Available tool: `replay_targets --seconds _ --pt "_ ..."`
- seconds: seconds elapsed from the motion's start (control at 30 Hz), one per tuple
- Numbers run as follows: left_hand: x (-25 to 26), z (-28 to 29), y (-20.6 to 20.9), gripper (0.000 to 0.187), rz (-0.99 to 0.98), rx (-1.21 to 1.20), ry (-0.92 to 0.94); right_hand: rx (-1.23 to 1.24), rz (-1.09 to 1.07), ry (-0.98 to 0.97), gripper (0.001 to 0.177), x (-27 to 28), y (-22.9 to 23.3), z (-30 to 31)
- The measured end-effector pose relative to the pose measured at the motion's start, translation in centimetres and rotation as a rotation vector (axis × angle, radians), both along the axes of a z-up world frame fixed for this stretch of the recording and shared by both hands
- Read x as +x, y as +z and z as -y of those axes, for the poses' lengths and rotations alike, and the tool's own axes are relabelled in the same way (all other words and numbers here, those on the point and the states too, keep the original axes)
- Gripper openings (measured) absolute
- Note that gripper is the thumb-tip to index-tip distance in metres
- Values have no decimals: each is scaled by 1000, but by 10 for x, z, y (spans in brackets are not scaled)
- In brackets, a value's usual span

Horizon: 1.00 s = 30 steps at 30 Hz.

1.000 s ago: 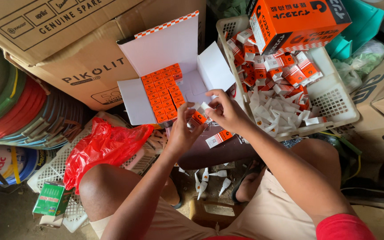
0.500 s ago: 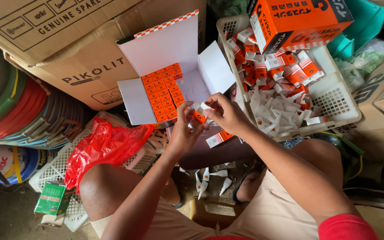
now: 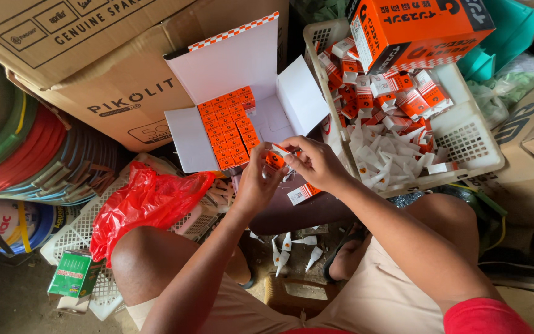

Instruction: The person takes small white components from a basket, places them into small orange boxes, and then arranges these orange boxes inside a larger white container.

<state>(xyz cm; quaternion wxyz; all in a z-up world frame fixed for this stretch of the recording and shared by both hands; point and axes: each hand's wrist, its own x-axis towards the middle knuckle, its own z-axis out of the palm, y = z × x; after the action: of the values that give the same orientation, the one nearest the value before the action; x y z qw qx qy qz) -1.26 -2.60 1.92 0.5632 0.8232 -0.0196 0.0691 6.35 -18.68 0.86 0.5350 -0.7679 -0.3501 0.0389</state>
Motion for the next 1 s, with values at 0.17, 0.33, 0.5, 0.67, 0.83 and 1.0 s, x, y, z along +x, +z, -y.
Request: replay_targets --seconds 0.17,0.33,0.5,0.67,0.83,1.0 --pt "-2 1 1 58 -33 -5 10 -28 108 -67 19 -3 2 -7" --pt "2 -2 -14 56 -65 34 56 -12 112 -84 17 -3 0 -7" --pt "6 -1 -24 51 -32 115 92 7 127 -210 10 0 -22 -4" --pt "7 1 -31 53 -41 117 104 2 197 -190 10 -6 -8 -8" --pt "3 4 -19 52 -84 50 135 -11 297 -163 16 -10 4 -9" --pt "5 4 -20 54 -83 36 123 -17 220 -166 19 -9 6 -8"
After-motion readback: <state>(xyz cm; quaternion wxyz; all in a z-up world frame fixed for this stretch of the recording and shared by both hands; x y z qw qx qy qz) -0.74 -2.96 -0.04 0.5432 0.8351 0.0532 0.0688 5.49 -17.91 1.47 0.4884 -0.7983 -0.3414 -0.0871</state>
